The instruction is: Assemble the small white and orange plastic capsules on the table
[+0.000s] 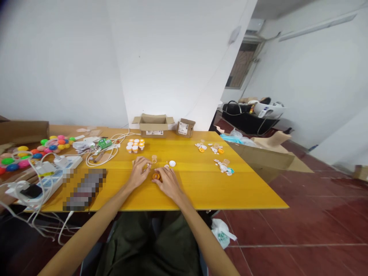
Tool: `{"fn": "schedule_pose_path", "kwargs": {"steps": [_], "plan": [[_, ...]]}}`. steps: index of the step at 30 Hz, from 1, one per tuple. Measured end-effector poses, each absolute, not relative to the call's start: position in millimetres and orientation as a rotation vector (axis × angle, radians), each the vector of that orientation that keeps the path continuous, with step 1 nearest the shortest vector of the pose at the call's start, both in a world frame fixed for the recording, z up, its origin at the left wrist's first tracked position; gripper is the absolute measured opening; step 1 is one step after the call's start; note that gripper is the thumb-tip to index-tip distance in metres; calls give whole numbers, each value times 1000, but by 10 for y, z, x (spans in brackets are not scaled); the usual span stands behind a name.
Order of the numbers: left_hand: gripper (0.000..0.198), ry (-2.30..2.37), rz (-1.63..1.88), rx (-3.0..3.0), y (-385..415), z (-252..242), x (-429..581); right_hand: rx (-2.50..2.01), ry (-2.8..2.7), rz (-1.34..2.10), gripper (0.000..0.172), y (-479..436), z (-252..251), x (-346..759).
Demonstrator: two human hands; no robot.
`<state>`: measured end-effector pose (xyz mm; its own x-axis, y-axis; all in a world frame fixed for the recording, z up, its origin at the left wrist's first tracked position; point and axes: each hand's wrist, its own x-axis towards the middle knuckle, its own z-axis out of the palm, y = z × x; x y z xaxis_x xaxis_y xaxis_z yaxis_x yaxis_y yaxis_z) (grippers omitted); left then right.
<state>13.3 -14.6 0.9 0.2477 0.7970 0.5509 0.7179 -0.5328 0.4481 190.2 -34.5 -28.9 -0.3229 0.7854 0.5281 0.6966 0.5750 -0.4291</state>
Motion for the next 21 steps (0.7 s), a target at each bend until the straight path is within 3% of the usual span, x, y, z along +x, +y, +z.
{"fn": "schedule_pose_path", "kwargs": {"steps": [12,17,21], "plan": [[18,1456,1150,2408,-121,10,111,-1166,-2067,174,17,-324,-276,1889],[18,1427,1091,2451,-97,-24,96,-1156,-2018,139,7,-341,-242,1898],[19,1374,1008,2557,-95,-55,106,-1215,-1919,79,14,-365,-235,1994]]}}
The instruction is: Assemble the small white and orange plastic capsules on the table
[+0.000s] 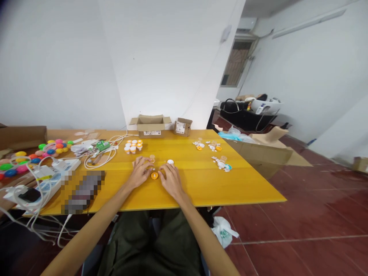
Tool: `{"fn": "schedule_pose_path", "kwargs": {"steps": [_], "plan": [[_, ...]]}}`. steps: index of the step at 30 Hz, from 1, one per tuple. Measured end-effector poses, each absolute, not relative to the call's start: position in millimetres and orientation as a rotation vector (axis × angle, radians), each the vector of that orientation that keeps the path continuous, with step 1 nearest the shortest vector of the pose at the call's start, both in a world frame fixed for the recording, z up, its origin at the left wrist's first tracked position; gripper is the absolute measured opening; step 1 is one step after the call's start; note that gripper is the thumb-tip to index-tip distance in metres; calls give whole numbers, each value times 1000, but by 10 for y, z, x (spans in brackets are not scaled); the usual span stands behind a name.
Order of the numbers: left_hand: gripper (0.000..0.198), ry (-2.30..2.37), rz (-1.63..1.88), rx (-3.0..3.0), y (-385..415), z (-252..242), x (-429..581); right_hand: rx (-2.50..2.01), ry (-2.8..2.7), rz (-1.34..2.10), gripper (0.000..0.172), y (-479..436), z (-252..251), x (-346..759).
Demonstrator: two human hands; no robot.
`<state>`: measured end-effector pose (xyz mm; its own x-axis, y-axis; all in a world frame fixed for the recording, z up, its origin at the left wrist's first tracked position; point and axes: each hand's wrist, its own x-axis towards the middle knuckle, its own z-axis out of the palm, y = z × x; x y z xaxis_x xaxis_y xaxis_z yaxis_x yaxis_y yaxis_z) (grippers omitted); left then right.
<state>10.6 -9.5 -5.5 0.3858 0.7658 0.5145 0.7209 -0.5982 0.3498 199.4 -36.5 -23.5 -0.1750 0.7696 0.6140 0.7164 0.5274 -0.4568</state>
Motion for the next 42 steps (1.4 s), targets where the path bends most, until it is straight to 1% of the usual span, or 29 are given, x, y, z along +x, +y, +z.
{"fn": "schedule_pose_path", "kwargs": {"steps": [8,15,22,30,35,42], "plan": [[27,1323,900,2689,-89,-99,133,-1350,-1859,-34,18,-303,-293,2221],[19,1317,938,2654,-25,-137,107,-1316,-1920,-117,22,-112,-294,2251],[16,1350,923,2641,-23,-132,111,-1312,-2015,-192,19,-14,-275,2231],[10,1358,952,2522,-13,-97,109,-1303,-2080,-198,28,-42,-264,2222],[9,1345,967,2472,-45,-55,113,-1247,-2030,-181,24,-84,-241,2225],[12,1303,996,2420,-107,11,119,-1040,-2082,-125,21,-229,-261,2253]]}}
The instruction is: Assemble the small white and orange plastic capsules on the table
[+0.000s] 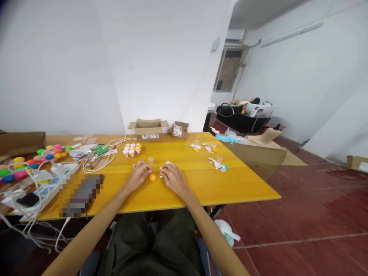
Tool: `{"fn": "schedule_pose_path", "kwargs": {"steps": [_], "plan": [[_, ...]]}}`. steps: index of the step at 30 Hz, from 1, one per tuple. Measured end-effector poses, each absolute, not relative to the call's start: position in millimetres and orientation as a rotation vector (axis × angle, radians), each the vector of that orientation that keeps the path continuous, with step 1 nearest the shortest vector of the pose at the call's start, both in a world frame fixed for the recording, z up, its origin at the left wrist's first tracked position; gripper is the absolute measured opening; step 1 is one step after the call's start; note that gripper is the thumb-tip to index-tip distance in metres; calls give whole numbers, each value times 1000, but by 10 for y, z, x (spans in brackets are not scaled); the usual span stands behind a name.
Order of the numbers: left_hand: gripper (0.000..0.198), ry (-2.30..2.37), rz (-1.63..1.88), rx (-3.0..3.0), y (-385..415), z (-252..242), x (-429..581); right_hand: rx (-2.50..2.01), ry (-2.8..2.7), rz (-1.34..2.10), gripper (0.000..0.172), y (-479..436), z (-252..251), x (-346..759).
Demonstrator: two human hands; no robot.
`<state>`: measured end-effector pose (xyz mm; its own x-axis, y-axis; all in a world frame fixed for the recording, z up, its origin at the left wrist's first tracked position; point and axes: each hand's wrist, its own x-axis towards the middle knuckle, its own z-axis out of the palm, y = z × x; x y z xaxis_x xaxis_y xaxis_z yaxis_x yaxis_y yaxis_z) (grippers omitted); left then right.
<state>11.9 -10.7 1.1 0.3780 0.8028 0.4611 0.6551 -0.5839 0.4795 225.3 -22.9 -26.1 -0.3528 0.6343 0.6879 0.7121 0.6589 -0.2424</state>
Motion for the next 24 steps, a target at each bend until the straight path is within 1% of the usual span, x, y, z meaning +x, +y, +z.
{"fn": "schedule_pose_path", "kwargs": {"steps": [10,15,24], "plan": [[14,1245,1009,2318,-99,50,110,-1008,-2178,-172,18,-289,-253,2257],[13,1225,1011,2306,-90,30,109,-1013,-2145,-130,18,-297,-245,2189],[13,1217,1024,2299,-61,4,94,-1027,-2159,-50,12,-286,-252,2008]]}}
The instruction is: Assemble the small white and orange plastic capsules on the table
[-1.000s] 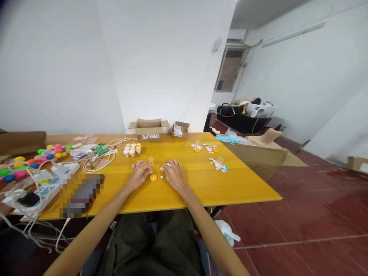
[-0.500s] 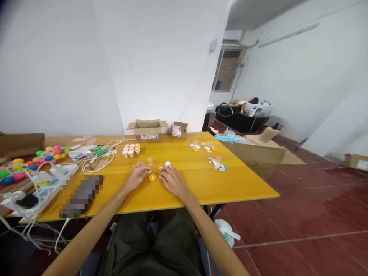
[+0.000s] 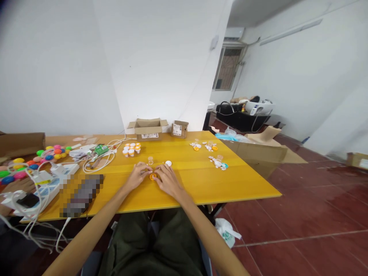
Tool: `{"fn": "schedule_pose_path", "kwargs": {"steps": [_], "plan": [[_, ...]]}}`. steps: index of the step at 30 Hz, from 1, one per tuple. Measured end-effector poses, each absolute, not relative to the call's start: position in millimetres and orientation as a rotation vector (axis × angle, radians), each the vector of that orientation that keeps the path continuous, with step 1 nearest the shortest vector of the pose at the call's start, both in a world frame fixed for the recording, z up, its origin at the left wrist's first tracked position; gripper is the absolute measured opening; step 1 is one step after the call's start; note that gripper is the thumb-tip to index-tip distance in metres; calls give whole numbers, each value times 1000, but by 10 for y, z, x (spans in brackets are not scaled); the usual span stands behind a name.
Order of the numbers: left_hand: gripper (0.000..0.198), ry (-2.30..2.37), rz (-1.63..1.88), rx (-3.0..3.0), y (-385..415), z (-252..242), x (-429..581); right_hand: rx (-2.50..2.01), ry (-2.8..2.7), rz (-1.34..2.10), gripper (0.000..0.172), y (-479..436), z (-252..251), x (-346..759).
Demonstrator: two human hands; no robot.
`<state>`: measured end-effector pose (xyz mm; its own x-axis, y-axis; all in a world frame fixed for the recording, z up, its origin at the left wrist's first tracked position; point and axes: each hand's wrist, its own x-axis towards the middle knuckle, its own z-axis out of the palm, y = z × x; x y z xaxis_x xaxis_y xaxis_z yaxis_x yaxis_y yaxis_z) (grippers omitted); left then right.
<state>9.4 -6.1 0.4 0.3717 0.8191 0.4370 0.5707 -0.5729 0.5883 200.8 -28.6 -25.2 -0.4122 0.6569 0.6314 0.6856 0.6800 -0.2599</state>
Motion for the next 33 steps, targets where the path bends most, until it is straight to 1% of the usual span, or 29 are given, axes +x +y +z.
{"fn": "schedule_pose_path", "kwargs": {"steps": [6,21,28,33], "plan": [[13,1224,1009,2291,-40,-38,93,-1036,-2204,-48,13,-286,-256,1985],[16,1215,914,2340,-95,0,122,-1068,-2208,-57,10,-305,-257,1999],[15,1209,908,2355,-98,7,115,-1090,-2185,-71,14,-302,-271,2000],[16,1217,882,2368,-101,12,121,-1107,-2187,-69,11,-305,-256,1996]]}}
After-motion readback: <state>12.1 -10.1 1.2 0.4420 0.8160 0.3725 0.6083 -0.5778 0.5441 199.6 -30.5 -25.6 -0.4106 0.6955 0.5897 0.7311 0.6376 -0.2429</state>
